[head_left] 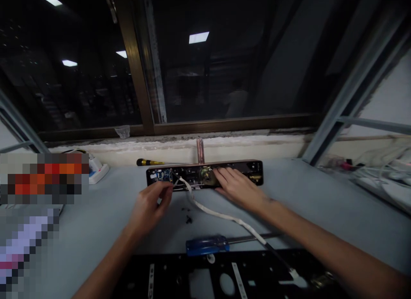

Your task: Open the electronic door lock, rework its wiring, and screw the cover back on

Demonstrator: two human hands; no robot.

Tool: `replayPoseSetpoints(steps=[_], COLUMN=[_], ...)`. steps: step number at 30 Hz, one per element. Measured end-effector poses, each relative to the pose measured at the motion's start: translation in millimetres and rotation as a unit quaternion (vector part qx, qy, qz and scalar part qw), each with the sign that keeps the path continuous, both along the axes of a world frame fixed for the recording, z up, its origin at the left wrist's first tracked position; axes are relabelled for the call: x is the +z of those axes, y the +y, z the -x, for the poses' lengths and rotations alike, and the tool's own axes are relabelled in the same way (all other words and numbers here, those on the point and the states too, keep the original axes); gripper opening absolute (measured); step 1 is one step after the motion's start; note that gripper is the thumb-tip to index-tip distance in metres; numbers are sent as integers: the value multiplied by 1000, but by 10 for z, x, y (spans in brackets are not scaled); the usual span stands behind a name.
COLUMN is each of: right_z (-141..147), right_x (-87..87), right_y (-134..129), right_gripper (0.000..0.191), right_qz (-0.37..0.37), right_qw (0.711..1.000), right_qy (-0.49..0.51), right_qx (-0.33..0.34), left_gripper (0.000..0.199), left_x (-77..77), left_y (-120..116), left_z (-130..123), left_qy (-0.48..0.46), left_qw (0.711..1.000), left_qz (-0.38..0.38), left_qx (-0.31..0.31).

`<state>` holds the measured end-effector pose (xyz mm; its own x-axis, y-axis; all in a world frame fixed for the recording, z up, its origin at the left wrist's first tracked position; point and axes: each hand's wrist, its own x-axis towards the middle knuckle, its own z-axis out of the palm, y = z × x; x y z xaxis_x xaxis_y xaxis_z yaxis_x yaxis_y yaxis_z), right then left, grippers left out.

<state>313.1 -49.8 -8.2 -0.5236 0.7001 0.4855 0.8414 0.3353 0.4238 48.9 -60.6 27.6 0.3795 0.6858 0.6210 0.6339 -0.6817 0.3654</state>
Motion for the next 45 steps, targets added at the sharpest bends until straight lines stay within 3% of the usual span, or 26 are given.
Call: replayPoseSetpoints(steps=[9,14,18,26,32,36,38,41,45], right_z=[121,168,151,81,22,50,90,135,104], right_x=[27,158,144,-18,65,266,368,468,486], right_y=[-7,101,159,140,9,-231,-367,-520,-585], right_gripper=[42,39,35,23,18,16,15,13,12], right_qz=[-23,-12,-4,-2,-7,75,149,229,259], right_qw=[997,999,996,998,993,979,962,925,898], right_qy=[36,-42,-76,-23,28,108,160,249,318], right_qx=[-58,6,42,64,113,158,161,176,162], left_gripper=[16,17,18,17,16,17,30,41,33], left_x=[-71,-60,-72,-124,-122,-64,-22,45,121], left_y=[-20,-50,-57,-59,-17,-75,-140,-226,-219], left_z=[-69,-111,-120,-131,-81,-155,-274,-502,-732], left_qy=[-12,-17,-8,20,16,-1,15,58,35], left_qw=[999,995,993,994,996,995,989,973,966], left_qz=[46,87,106,69,60,42,46,92,166], left_qx=[-24,-43,-46,-77,-70,-93,-138,-204,-195])
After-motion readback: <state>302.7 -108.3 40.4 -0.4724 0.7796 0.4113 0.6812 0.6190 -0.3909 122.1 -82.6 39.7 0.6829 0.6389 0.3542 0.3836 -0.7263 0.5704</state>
